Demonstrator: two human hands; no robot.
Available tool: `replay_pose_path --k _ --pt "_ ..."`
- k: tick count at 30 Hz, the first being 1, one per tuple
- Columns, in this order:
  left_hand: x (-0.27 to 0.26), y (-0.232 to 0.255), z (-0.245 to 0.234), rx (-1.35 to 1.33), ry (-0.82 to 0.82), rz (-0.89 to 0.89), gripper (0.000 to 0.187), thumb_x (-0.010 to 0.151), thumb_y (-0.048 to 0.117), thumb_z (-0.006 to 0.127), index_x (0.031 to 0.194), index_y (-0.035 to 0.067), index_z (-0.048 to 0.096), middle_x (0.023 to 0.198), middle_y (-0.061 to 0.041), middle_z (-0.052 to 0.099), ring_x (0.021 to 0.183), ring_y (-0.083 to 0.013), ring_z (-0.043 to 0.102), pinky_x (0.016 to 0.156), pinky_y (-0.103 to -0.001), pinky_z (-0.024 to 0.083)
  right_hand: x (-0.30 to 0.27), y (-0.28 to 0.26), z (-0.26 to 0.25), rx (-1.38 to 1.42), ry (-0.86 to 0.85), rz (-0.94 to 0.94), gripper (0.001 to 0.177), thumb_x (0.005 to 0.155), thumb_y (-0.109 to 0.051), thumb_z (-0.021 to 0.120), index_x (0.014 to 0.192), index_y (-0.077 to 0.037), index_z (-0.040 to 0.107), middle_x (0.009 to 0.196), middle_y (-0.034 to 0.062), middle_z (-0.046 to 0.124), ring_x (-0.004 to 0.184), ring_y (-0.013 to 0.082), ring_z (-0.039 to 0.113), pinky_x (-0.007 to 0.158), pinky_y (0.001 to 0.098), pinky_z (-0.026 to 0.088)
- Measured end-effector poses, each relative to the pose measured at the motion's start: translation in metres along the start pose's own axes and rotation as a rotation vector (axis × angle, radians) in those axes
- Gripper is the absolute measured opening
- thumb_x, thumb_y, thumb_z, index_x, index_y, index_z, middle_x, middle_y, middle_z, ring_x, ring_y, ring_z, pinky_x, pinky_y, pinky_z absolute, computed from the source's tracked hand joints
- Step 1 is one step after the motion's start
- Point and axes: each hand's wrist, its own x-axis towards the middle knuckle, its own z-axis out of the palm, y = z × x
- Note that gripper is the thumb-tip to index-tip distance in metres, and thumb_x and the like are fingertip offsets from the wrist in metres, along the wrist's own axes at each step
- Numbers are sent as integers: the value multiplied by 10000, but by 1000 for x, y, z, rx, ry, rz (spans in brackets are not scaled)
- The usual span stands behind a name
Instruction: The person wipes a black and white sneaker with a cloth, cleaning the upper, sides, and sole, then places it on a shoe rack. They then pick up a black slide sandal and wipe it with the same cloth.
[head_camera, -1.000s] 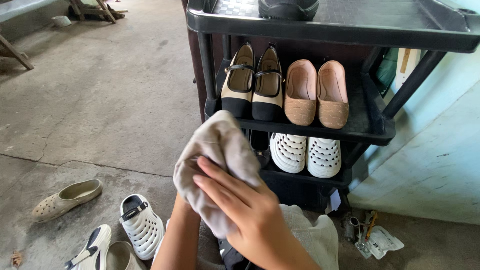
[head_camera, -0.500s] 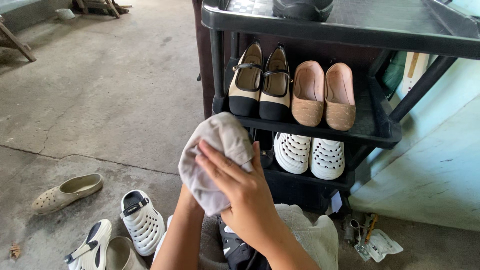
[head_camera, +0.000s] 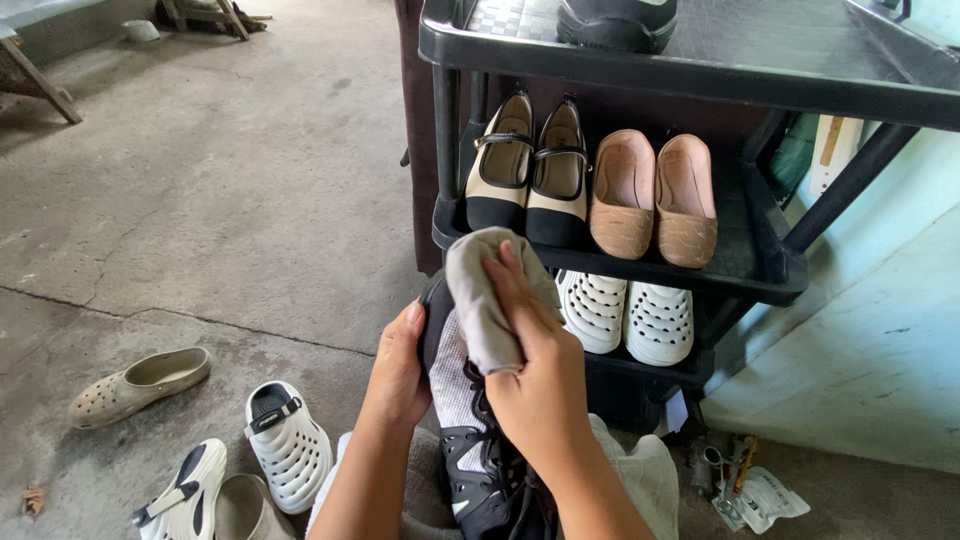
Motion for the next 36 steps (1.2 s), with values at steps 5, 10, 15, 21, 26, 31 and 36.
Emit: replay_pose_path --k 5,10,15,21,26,31,36 --pt "0 1 3 -13 21 -8 519 1009 408 568 1288 -29 604 1191 -164 704 1034 -223 693 931 -381 571 1 0 -7 7 58 14 426 976 -103 626 1376 42 593 1377 252 648 1250 356 681 989 383 571" --pt "4 -3 1 -87 86 -69 556 988 439 566 1288 -27 603 1204 -195 695 1053 -274 691 943 -416 569 3 1 -15 -24 9 93 413 937 -132 649 1305 53 623 1257 256 696 1111 333 733 886 361 605" --pt "9 -7 -1 -85 175 -133 571 989 459 509 1291 -15 609 1223 -193 698 1075 -285 684 971 -422 545 5 3 -22 -10 -113 423 339 945 -179 624 1246 -35 682 913 158 806 778 260 819 678 352 630" --pt "10 -13 -1 -68 185 -115 566 1009 459 474 1292 -12 608 1226 -194 692 1081 -290 674 972 -423 535 1 12 -43 -189 -221 322 410 748 -18 662 1156 11 695 866 226 749 757 334 776 697 375 598" --pt "12 -16 -3 -102 211 -143 595 1000 489 473 1275 -20 614 1210 -211 694 1076 -300 677 968 -429 541 -4 19 -58 -208 -286 332 517 703 15 654 1216 -24 702 907 241 751 784 359 767 718 400 596" --pt "12 -19 -1 -73 208 -155 606 992 503 481 1293 -8 604 1230 -203 687 1087 -293 672 982 -426 536 -12 16 -57 -159 -53 -72 492 749 -23 713 1235 44 670 1155 236 740 1017 324 769 893 363 598" --pt "16 -18 1 -74 174 -158 568 989 459 498 1299 -7 595 1233 -198 682 1084 -287 675 966 -421 544 -24 -2 -47 -41 -136 -315 400 830 -115 773 1212 -15 712 1259 171 725 1123 298 746 970 377 612"
